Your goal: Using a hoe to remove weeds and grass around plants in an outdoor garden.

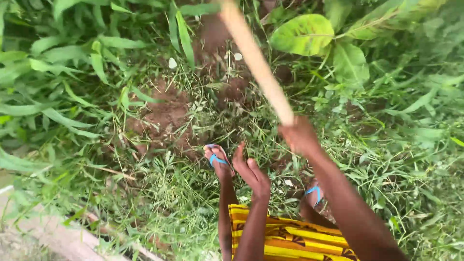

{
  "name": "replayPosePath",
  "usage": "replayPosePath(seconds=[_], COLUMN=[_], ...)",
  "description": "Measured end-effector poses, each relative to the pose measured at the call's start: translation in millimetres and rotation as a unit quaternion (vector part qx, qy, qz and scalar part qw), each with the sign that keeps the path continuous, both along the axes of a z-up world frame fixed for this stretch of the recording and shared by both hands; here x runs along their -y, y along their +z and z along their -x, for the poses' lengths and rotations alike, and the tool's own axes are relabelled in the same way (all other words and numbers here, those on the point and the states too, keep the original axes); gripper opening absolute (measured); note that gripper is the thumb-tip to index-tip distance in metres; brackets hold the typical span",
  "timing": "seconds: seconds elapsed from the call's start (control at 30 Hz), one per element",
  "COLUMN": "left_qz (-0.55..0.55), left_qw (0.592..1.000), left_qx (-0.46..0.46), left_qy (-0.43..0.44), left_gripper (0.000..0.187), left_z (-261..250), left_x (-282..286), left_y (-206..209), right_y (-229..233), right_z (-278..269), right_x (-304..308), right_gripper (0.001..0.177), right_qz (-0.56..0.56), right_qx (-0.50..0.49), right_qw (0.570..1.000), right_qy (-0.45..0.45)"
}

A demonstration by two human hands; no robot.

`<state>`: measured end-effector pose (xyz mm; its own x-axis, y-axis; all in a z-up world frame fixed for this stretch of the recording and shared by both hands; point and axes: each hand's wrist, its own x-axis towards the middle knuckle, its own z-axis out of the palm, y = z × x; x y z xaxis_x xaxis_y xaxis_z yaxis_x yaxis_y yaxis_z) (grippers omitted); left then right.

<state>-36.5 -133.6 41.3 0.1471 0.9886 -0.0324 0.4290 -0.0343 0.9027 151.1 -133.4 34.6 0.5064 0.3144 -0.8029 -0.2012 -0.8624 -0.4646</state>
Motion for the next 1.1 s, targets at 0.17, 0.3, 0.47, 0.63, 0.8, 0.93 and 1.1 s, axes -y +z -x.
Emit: replayPosePath(seconds=[0.17, 0.3, 0.47, 0.63, 0.8, 0.93, 1.1], left_qz=[0.005, 0.028, 0.023, 0.027, 0.023, 0.018, 0.024], left_qw=[1.000, 0.999, 0.999, 0.998, 0.997, 0.997, 0.997], left_qx=[-0.012, 0.007, 0.024, -0.005, -0.015, -0.024, -0.017], left_qy=[-0.025, -0.034, -0.033, -0.062, -0.076, -0.073, -0.076], left_gripper=[0.057, 0.056, 0.054, 0.052, 0.054, 0.056, 0.057], left_z=[-7, -16, -33, -33, -35, -34, -30], left_x=[10, 10, 6, 17, 20, 28, 29], left_y=[2, 11, -6, -4, 0, -11, -7], right_y=[-63, -176, -238, -73, -53, -130, -152], right_z=[-42, -14, -23, -59, -79, -51, 29], right_x=[-15, 147, 225, 74, 4, 110, 306], right_gripper=[0.013, 0.050, 0.030, 0.023, 0.035, 0.035, 0.055], right_qz=[-0.143, 0.066, -0.034, 0.016, -0.060, -0.024, 0.236], right_qx=[0.141, 0.142, 0.033, 0.028, 0.152, 0.202, 0.087], right_qw=[0.979, 0.986, 0.998, 0.996, 0.985, 0.979, 0.951], right_qy=[-0.034, 0.050, -0.040, -0.078, -0.053, 0.017, 0.177])
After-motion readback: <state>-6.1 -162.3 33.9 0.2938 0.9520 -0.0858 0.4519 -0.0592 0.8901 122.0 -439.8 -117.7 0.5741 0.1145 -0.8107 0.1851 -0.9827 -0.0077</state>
